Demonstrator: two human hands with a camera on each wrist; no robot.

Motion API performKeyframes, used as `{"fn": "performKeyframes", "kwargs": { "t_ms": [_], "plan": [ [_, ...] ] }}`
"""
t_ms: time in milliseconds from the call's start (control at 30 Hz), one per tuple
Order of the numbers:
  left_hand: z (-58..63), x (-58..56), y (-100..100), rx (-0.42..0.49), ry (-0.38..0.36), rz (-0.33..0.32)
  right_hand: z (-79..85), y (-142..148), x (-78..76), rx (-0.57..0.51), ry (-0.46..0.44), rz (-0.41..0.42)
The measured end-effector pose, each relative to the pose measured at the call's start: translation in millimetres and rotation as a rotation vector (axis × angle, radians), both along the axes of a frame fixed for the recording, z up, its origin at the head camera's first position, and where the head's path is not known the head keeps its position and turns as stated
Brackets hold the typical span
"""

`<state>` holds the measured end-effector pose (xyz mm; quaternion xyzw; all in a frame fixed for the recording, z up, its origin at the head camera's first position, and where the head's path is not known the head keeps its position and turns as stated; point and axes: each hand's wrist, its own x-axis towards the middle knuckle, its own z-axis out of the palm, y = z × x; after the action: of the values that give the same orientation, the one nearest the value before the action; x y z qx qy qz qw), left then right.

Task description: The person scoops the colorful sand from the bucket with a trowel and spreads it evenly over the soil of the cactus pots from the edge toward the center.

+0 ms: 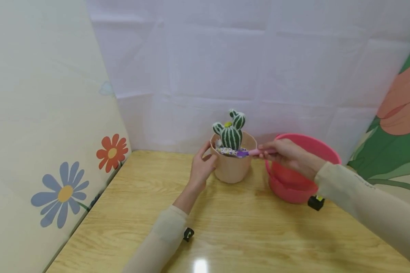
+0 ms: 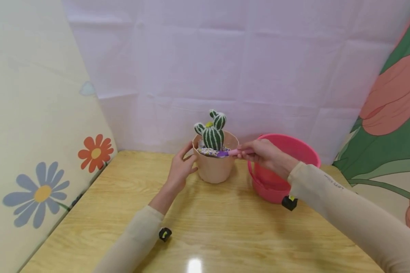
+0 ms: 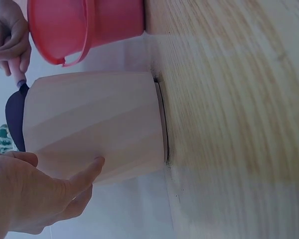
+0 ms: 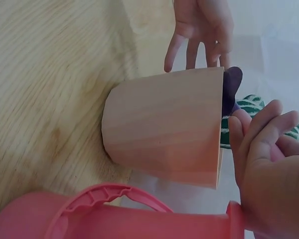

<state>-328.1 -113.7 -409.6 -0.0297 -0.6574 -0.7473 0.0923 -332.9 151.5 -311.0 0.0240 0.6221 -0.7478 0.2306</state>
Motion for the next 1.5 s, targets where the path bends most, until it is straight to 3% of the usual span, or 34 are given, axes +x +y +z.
{"fn": "performKeyframes", "kwargs": {
  "t_ms": [600, 1033, 1500],
  "plan": [
    [1.0, 1.3, 2, 0.001, -0.001, 0.004, 1.1, -11, 1.3, -0.118, -0.094, 0.006],
    [3.9, 2.7, 1, -0.008, 0.002, -0.021, 8.3, 6, 3.3, -0.116, -0.096, 0.065],
    [2.5, 1.0, 1, 0.002, -0.009, -0.021, 20.8, 37, 5.2, -0.182, -0.095, 0.037]
  ]
}}
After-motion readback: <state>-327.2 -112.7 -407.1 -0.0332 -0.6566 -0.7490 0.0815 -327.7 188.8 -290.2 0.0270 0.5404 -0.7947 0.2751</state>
